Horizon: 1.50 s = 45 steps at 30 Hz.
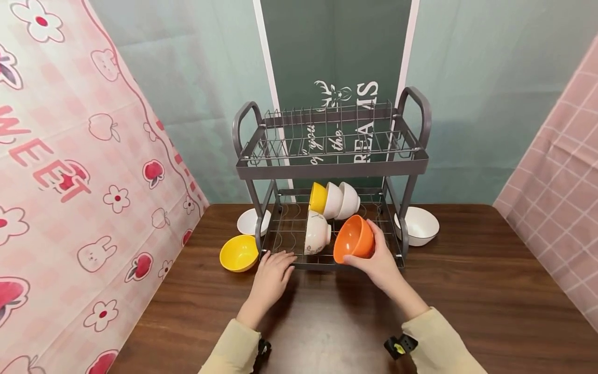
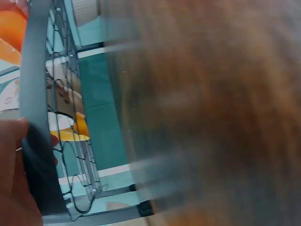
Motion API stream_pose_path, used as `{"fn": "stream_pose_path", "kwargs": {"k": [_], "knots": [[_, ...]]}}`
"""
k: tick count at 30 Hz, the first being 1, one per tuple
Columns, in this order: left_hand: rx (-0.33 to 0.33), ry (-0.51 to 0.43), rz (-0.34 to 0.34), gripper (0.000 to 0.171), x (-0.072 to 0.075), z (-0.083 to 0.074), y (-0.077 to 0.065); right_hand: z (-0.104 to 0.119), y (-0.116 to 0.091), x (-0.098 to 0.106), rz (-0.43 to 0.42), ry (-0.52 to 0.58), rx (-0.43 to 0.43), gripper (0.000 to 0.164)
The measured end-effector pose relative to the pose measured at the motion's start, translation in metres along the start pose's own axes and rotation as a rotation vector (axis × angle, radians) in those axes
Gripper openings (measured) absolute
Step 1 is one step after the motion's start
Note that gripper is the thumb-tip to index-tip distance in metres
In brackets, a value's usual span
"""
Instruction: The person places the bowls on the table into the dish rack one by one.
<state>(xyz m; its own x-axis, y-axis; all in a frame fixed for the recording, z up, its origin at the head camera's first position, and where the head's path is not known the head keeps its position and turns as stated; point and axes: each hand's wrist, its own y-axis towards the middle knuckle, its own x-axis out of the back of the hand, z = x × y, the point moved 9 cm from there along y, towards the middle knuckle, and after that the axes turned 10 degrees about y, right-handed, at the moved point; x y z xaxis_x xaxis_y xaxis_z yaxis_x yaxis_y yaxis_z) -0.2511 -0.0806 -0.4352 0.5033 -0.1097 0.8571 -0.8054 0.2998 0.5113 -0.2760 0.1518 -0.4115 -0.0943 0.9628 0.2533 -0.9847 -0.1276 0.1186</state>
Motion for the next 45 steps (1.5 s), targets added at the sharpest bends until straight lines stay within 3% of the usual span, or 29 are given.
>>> {"fn": "stream_pose_path", "kwargs": {"k": [6, 12, 21, 33, 45], "knots": [[0.018, -0.074, -0.071, 0.008, 0.0, 0.007, 0.003, -0.013, 0.021, -0.008, -0.017, -0.083, -0.013, 0.103], [0.036, -0.109, -0.063, 0.008, -0.003, 0.008, 0.002, -0.016, 0.035, -0.024, 0.009, -0.078, 0.009, 0.1], [0.058, -0.121, -0.064, 0.008, -0.005, 0.01, 0.005, 0.0, 0.054, -0.047, 0.037, -0.228, 0.089, 0.1], [0.069, -0.113, -0.055, 0.007, -0.002, 0.009, 0.001, -0.011, 0.057, -0.058, 0.066, -0.185, 0.063, 0.103], [0.061, -0.116, -0.064, 0.005, 0.0, 0.006, 0.003, -0.019, 0.056, -0.053, 0.141, -0.141, 0.06, 0.105]]}}
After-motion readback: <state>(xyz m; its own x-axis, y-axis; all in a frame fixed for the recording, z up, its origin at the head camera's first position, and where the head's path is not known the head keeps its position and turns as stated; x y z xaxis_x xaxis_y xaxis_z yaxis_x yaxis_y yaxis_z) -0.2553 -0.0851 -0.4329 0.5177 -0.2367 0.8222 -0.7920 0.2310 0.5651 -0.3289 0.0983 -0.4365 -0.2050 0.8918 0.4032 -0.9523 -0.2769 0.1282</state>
